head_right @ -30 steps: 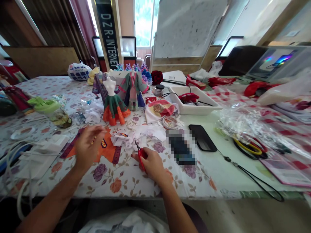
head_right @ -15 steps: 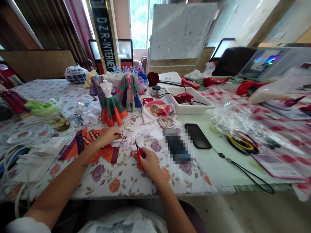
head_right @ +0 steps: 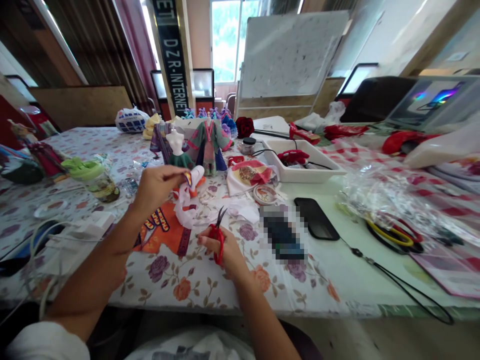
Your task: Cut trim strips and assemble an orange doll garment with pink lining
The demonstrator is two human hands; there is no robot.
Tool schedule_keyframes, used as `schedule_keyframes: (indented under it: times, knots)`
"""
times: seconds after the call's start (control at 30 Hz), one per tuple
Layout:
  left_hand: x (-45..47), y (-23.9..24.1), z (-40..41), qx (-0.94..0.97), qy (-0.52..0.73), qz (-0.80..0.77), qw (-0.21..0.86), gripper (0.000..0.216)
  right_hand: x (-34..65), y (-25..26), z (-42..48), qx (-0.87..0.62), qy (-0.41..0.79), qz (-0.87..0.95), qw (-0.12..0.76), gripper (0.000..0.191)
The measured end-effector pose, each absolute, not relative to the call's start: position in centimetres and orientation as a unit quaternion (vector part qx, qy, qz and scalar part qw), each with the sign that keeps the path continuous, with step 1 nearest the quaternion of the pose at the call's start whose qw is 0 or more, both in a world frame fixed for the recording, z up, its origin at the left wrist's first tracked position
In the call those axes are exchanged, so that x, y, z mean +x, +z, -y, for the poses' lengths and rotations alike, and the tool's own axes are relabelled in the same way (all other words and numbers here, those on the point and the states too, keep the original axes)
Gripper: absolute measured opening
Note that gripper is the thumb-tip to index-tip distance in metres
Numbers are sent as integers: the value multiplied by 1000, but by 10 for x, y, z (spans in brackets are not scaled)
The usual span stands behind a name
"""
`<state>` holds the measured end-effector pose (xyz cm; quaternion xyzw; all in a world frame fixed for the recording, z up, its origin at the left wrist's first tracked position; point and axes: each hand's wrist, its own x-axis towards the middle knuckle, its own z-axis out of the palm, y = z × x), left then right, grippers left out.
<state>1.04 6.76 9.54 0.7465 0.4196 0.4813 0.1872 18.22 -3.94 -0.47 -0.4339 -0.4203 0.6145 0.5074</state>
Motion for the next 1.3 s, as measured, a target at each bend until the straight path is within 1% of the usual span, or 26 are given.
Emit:
schedule_keyframes:
  times: [0.07, 0.1, 0.13, 0.2, 0.23, 0.33, 0.57, 0.7, 0.8, 0.9, 1.0, 1.07, 1.17, 1.23, 1.3]
  knots:
    - [11, 68, -45, 778, 424, -388, 252, 20, 180, -10, 40, -410, 636, 390, 524, 30]
    - [9, 50, -36, 794, 398, -375, 265, 19, 179, -13, 40, -407, 646, 376, 525, 30]
    - [5, 32, -27, 804, 381, -379, 256, 19, 178, -17, 41, -411, 652, 366, 522, 31]
    - [-4, -1, -14, 791, 366, -442, 211, 20, 176, -23, 43, -434, 645, 366, 511, 35]
    - [-10, -13, -9, 781, 356, -470, 207, 21, 175, -27, 44, -448, 634, 374, 508, 38]
    - [-24, -31, 1, 747, 332, -515, 258, 24, 173, -35, 45, -479, 590, 407, 507, 43]
    - [-28, -32, 1, 667, 432, -492, 355, 24, 171, -37, 39, -560, 433, 517, 481, 36]
    - [-26, -31, -3, 586, 459, -486, 458, 29, 174, -27, 32, -582, 380, 554, 458, 32]
    - [-22, -23, -10, 533, 476, -482, 508, 32, 177, -19, 24, -585, 353, 574, 451, 34]
    - [-13, -5, -20, 534, 490, -461, 511, 33, 178, -13, 13, -578, 360, 579, 448, 36]
    - [-1, 19, -31, 567, 493, -406, 520, 31, 176, -7, 4, -553, 426, 546, 462, 36]
    - [4, 32, -36, 592, 494, -382, 510, 27, 176, 0, 1, -525, 472, 493, 509, 38]
    - [6, 38, -41, 609, 483, -383, 499, 24, 182, 15, 0, -504, 475, 426, 582, 39]
    - [4, 33, -42, 611, 460, -392, 511, 24, 190, 22, 0, -514, 456, 439, 579, 37]
    - [1, 23, -42, 613, 424, -400, 534, 23, 199, 21, -2, -545, 421, 491, 534, 32]
